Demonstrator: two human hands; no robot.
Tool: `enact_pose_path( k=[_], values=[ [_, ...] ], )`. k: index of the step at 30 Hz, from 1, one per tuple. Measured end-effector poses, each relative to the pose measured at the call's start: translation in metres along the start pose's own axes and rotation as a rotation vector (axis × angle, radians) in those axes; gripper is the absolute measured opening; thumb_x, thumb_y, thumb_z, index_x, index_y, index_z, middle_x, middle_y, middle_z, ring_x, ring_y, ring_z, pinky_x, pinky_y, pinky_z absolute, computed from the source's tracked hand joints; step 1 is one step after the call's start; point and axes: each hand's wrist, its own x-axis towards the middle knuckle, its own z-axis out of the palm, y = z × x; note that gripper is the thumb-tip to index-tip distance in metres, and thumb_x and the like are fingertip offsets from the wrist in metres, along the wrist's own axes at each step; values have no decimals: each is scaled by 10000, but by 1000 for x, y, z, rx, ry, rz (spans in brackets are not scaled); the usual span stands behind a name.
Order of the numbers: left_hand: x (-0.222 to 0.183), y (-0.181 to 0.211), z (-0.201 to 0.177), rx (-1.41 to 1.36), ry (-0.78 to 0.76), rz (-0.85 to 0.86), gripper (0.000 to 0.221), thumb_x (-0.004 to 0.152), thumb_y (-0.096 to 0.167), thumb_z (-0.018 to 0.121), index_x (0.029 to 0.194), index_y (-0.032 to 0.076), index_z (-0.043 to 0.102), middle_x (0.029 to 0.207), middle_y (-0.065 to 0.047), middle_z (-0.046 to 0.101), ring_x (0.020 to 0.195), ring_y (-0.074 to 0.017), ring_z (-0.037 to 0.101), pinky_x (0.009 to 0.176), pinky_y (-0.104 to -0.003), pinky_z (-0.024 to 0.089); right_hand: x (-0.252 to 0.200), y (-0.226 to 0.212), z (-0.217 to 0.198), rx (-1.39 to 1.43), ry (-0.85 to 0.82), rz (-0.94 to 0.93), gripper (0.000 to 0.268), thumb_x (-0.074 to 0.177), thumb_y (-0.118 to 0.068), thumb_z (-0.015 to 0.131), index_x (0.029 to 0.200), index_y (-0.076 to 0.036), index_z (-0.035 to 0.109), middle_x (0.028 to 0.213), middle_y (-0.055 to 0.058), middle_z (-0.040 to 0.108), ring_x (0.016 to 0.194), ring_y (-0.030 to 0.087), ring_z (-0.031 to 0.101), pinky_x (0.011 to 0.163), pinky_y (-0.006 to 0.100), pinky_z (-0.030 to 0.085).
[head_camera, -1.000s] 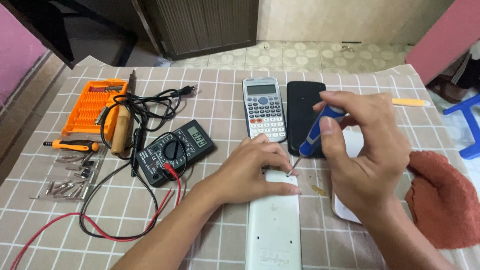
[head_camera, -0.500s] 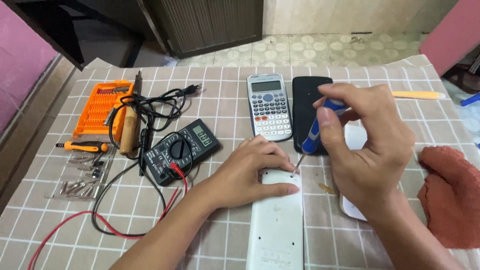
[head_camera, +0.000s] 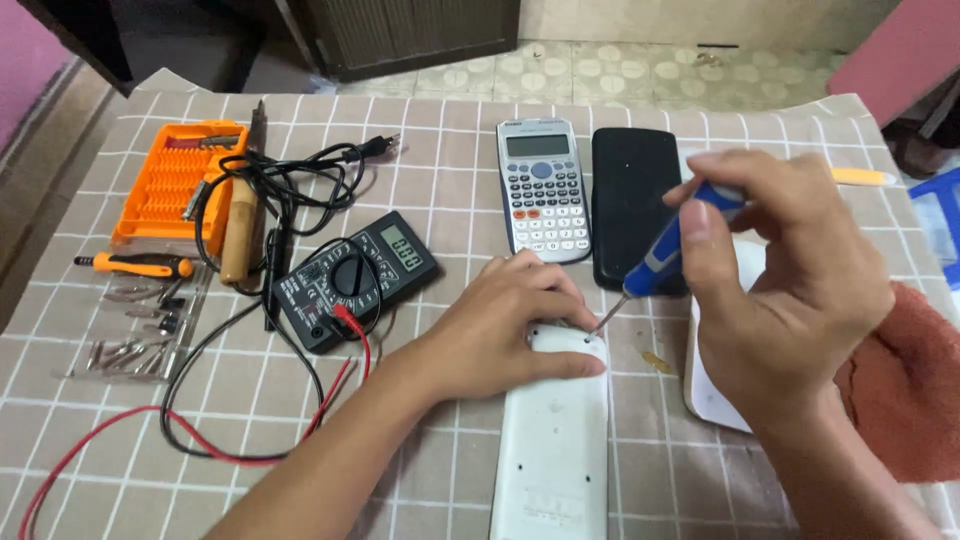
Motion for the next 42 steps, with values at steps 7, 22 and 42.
enact_pose_path(
  k=[7, 22, 42],
  values=[
    [-3, -6, 9, 57, 50, 46, 385, 839, 571, 659, 1046, 263, 758, 1040, 53, 681, 992, -232, 548, 823, -404, 373, -19, 7, 3, 105, 36, 107, 178, 1075, 180, 572, 1244, 231, 552, 1092, 338, 608, 1000, 393, 663, 940, 419, 566],
    [1, -10, 12, -32, 80, 39, 317, 850, 480, 718, 1021, 213, 724, 974, 44, 636, 1008, -242, 496, 870, -400, 368, -4, 10, -12, 21, -66, 150, 282, 1015, 31, 708, 1228, 111, 541, 1111, 273, 560, 1045, 364, 726, 955, 361, 529],
    [6, -2, 6, 27, 2, 7, 348, 848, 540, 703, 994, 227, 750, 978, 81, 642, 978, -184, 489, 839, -376, 346, 29, -9, -6, 188, -296, -123, 267, 968, 2, 652, 1225, 63, 612, 1209, 231, 744, 1101, 358, 770, 984, 398, 657]
  ],
)
